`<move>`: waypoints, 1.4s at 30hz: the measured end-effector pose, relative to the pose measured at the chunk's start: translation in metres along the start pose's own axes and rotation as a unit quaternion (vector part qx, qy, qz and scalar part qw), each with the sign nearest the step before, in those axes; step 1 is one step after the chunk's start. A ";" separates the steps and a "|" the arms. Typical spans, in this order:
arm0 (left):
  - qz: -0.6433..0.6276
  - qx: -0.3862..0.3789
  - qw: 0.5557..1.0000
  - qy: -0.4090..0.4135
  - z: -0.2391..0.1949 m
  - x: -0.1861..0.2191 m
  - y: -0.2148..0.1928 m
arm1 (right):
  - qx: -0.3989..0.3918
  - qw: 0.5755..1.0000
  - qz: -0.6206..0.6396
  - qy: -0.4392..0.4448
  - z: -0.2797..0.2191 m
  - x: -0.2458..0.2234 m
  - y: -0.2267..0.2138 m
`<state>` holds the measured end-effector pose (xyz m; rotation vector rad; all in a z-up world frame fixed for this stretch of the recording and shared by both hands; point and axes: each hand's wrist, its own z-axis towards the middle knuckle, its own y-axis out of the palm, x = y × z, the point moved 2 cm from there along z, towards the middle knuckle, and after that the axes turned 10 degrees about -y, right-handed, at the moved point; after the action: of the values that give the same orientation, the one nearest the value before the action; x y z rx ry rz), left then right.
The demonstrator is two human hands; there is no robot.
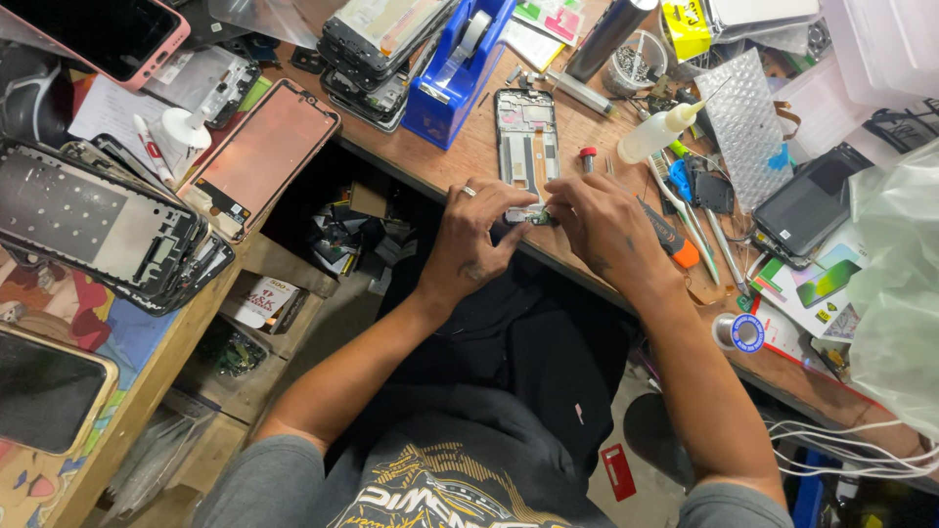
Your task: The person uses a screwdriver to remove screws from a disassembled smartphone, then uses tweezers to lift and remove a small circuit board. They wipe the phone's interior with a cloth and continue unscrewing components.
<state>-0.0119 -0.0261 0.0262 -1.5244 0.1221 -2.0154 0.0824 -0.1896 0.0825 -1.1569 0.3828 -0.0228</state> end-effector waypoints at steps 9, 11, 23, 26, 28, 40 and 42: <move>-0.020 0.001 1.000 -0.008 -0.001 -0.004 -0.002 | -0.046 0.993 -0.077 -0.076 0.002 -0.004 0.003; -0.018 -0.001 1.000 -0.009 -0.001 -0.003 -0.002 | -0.032 0.998 -0.042 -0.044 0.002 -0.003 0.001; -0.030 0.000 0.999 -0.013 0.000 0.000 -0.004 | 0.006 0.998 0.020 0.054 0.002 -0.004 0.000; -0.032 0.002 0.999 -0.009 -0.001 -0.001 -0.005 | 0.009 0.999 0.013 0.048 0.004 -0.006 0.002; -0.032 0.003 0.999 -0.007 -0.001 -0.001 -0.004 | 0.004 0.998 0.018 0.055 0.003 -0.007 0.003; -0.036 0.010 0.999 -0.005 -0.001 -0.007 -0.001 | -0.027 0.985 -0.149 -0.082 0.001 -0.014 0.016; -0.036 0.010 0.999 -0.007 -0.002 -0.006 0.000 | -0.036 0.984 -0.155 -0.081 0.001 -0.014 0.017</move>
<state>-0.0126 -0.0230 0.0203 -1.5519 0.0422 -2.0551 0.0665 -0.1787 0.0716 -1.2708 0.0569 -0.1876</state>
